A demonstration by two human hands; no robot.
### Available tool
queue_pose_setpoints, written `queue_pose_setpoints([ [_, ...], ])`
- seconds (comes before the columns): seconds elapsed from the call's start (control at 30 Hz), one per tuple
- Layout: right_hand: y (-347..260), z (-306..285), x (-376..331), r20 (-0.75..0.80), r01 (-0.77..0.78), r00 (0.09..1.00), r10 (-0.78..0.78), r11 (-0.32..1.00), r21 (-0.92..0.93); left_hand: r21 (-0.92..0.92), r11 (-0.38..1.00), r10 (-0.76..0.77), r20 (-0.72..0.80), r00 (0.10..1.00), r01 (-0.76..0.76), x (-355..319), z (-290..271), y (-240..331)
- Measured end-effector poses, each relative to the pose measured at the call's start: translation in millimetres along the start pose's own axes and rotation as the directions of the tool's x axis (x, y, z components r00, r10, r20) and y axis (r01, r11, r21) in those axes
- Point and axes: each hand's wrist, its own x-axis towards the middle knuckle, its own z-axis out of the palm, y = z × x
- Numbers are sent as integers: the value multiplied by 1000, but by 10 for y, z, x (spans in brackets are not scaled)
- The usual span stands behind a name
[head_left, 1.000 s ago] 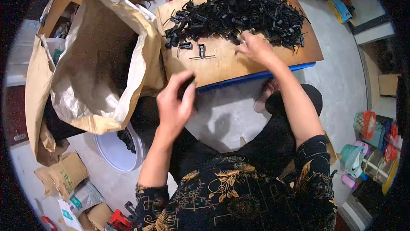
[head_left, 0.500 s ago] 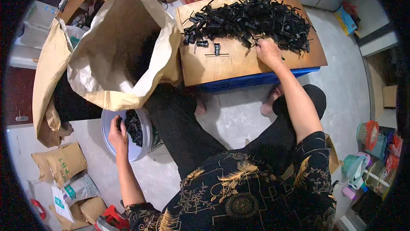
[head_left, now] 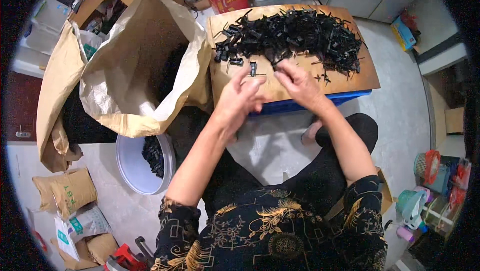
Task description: Inspecting and sorting small black plastic components from a pile.
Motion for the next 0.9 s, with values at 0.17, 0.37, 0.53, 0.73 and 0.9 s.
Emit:
queue_pose_setpoints([
  [0.17,-54,-30,-24,15,105,994,-104,988,-117,-306,949,-12,218,976,80,511,25,55],
  [0.37,85,-94,-8,13,139,990,-139,978,-155,-283,947,-88,233,969,154,715,90,25],
  [0.53,72,-122,28,-27,32,999,-35,992,-126,-225,973,-29,87,996,48,792,11,-30],
  [0.73,29,-95,127,62,-362,928,368,851,381,47,997,58,-18,998,-57,770,55,-103],
  [0.9,67,3,169,191,-476,876,443,727,496,171,978,129,-41,991,-120,803,98,-186],
])
